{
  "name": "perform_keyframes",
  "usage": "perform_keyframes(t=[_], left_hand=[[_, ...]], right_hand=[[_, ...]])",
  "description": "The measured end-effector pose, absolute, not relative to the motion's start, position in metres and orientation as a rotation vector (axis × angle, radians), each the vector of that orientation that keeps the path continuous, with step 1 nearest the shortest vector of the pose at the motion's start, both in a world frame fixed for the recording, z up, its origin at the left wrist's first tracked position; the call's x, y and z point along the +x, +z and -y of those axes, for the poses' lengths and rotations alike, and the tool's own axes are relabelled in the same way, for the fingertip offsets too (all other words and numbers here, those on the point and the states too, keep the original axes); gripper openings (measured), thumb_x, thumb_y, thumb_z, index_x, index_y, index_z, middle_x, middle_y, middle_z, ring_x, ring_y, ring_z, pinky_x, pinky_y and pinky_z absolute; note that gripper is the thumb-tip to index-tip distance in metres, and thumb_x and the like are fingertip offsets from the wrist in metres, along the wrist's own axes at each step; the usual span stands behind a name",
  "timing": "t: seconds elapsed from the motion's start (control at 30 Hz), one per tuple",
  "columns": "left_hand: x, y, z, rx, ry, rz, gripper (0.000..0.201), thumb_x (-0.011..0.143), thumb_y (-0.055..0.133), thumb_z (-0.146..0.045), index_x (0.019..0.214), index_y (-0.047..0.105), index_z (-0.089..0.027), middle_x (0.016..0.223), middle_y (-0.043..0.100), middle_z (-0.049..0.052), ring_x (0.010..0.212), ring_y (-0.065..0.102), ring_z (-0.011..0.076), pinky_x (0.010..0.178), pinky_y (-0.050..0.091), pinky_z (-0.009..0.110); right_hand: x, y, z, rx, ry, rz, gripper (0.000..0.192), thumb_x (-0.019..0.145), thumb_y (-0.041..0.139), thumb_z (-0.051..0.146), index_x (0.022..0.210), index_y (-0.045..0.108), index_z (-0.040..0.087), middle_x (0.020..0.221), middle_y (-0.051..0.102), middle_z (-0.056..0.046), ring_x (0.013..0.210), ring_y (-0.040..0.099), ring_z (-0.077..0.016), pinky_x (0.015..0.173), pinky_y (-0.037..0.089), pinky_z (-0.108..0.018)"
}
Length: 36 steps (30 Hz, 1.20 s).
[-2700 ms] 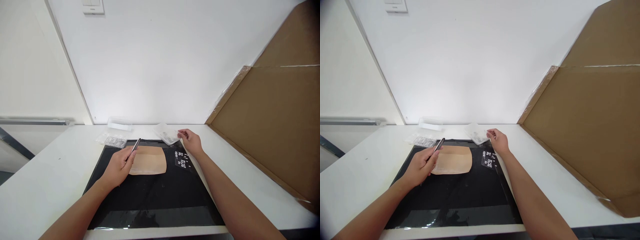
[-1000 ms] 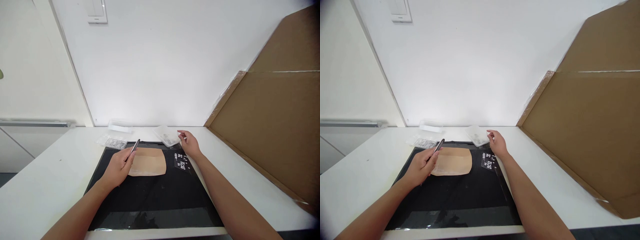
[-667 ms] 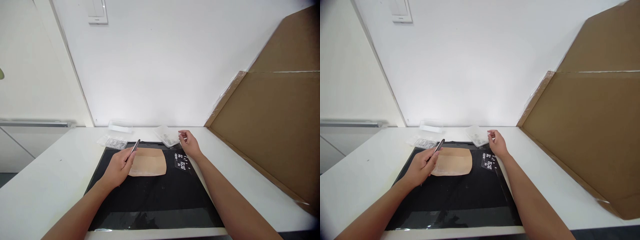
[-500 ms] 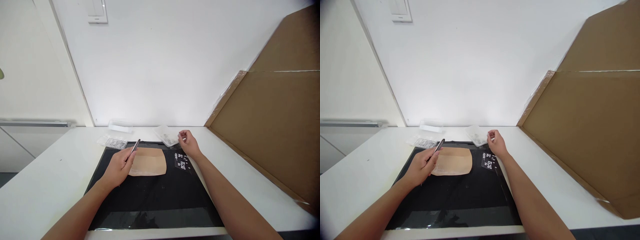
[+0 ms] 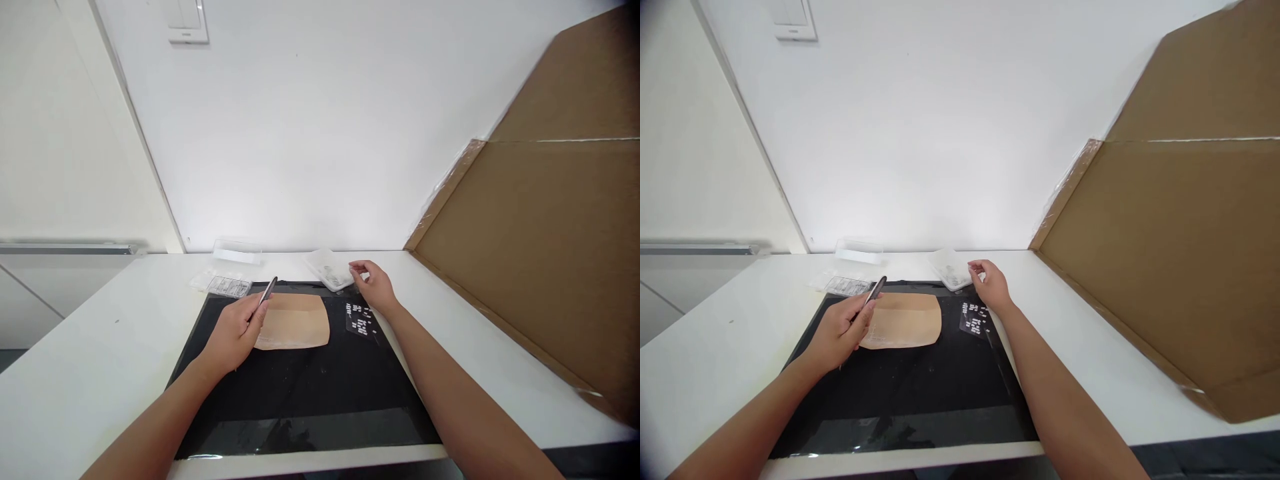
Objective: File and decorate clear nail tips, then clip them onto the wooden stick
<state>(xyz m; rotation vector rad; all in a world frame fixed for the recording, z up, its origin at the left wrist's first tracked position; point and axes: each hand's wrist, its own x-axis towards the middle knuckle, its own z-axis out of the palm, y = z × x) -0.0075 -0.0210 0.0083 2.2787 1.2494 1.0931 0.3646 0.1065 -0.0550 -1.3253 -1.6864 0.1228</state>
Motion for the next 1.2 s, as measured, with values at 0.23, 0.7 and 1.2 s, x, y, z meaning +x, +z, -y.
perform_keyframes(t=[0.23,0.7,1.2], left_hand=[[-0.007,0.009,0.021,2.274,1.113,-1.235,0.036,0.110,0.039,-0.038,0.103,0.069,-0.019,0.063,0.058,-0.002,0.057,0.060,0.0157,0.059,0.049,0.026],[-0.009,0.004,0.017,2.333,1.078,-1.240,0.036,0.109,0.039,-0.036,0.095,0.067,-0.018,0.059,0.057,-0.003,0.060,0.059,0.0158,0.070,0.049,0.028],[-0.011,-0.002,0.017,2.410,1.132,-1.116,0.040,0.110,0.038,-0.035,0.126,0.069,-0.014,0.060,0.058,0.000,0.072,0.067,0.0200,0.079,0.052,0.031]], right_hand=[[0.366,-0.057,-0.107,-1.356,0.087,1.634,0.036,0.097,0.053,0.043,0.121,0.069,0.022,0.106,0.072,-0.010,0.093,0.069,-0.0253,0.068,0.055,-0.037],[0.369,-0.055,-0.104,-1.371,0.148,1.598,0.025,0.084,0.070,0.046,0.093,0.067,0.022,0.096,0.077,-0.007,0.088,0.072,-0.0251,0.070,0.055,-0.036],[0.368,-0.053,-0.101,-1.335,0.100,1.610,0.029,0.093,0.064,0.049,0.103,0.077,0.025,0.105,0.078,-0.006,0.092,0.071,-0.0253,0.082,0.056,-0.042]])
